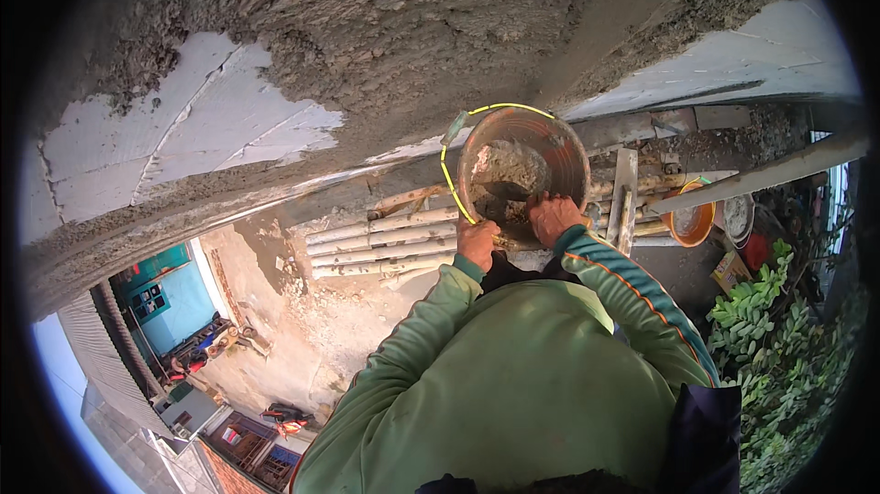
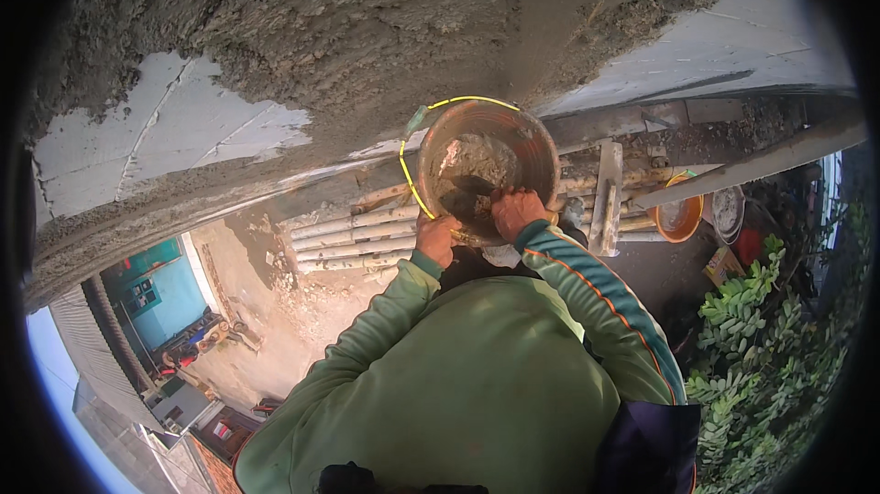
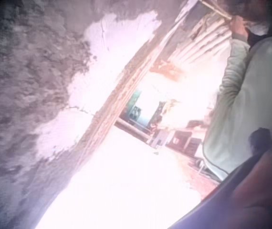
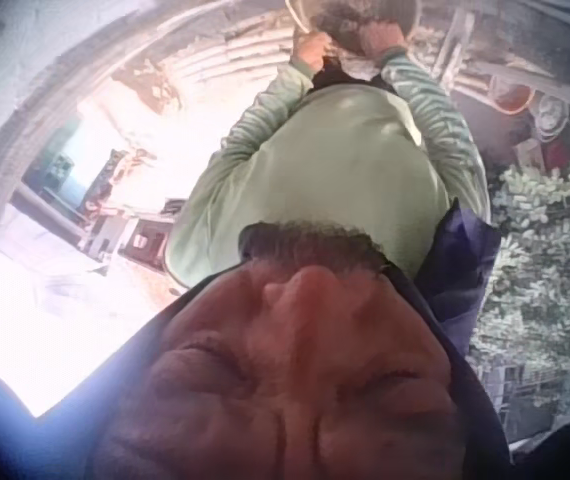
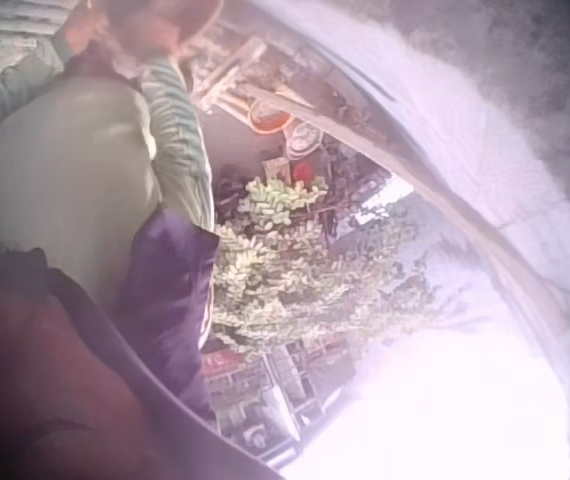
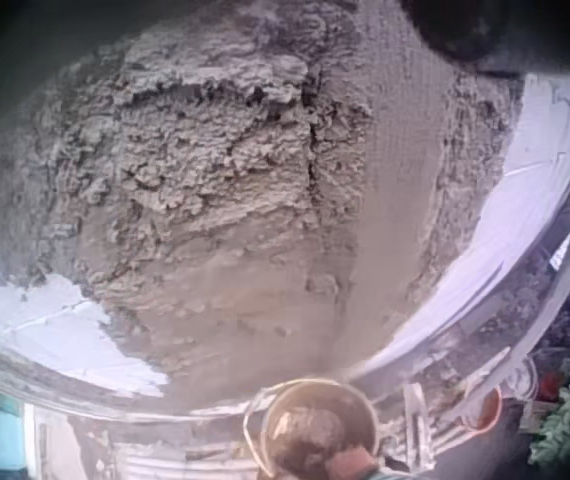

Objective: The person scoops cement from a bowl using a trowel and applies it to a wall, smoothing the surface. They repeatedly scoop and spread the cement, occasionally pausing to adjust their position or the tools.

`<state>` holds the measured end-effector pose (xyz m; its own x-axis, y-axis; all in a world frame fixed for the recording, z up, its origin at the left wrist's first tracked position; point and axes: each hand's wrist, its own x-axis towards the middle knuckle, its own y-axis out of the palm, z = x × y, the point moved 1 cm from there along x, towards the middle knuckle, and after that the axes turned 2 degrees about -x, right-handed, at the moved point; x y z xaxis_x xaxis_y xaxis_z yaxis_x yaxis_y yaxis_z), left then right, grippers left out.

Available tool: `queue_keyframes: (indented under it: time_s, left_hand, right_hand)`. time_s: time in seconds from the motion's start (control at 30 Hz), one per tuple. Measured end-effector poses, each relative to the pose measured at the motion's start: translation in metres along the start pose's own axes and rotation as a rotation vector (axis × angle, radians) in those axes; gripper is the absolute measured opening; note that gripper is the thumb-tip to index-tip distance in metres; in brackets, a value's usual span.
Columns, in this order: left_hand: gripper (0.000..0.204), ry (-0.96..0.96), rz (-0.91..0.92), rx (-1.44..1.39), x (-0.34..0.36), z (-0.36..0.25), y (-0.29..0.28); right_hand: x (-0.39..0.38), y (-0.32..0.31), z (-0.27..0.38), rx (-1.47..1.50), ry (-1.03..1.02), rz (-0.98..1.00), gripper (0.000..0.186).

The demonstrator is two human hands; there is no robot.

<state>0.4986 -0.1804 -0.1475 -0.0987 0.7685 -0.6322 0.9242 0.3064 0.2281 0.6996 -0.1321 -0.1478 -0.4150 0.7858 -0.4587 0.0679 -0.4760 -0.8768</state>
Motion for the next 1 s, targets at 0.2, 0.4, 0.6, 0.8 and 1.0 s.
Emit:
queue_keyframes:
  time_s: [0.2,0.4,0.6,0.8,1.0]
  left_hand:
    - [0.074,0.398,-0.144,0.351,-0.014,-0.015,-0.024]
    - [0.09,0.25,-0.145,0.194,-0.049,-0.068,-0.041]
    - [0.055,0.146,-0.281,-0.132,-0.056,-0.037,-0.038]
    - [0.043,0.038,-0.471,-0.28,-0.075,0.004,-0.038]
    - [0.048,0.09,-0.574,-0.359,-0.082,0.005,-0.02]
  right_hand:
    - [0.066,-0.093,-0.007,-0.16,0.203,0.118,0.025]
    - [0.071,-0.103,-0.006,0.006,-0.124,0.409,0.029]
    - [0.067,-0.055,0.038,0.949,0.184,0.959,0.035]
    - [0.087,-0.109,0.026,0.312,-0.086,0.951,0.033]
    - [0.064,-0.068,0.056,-0.241,-0.482,0.174,0.018]
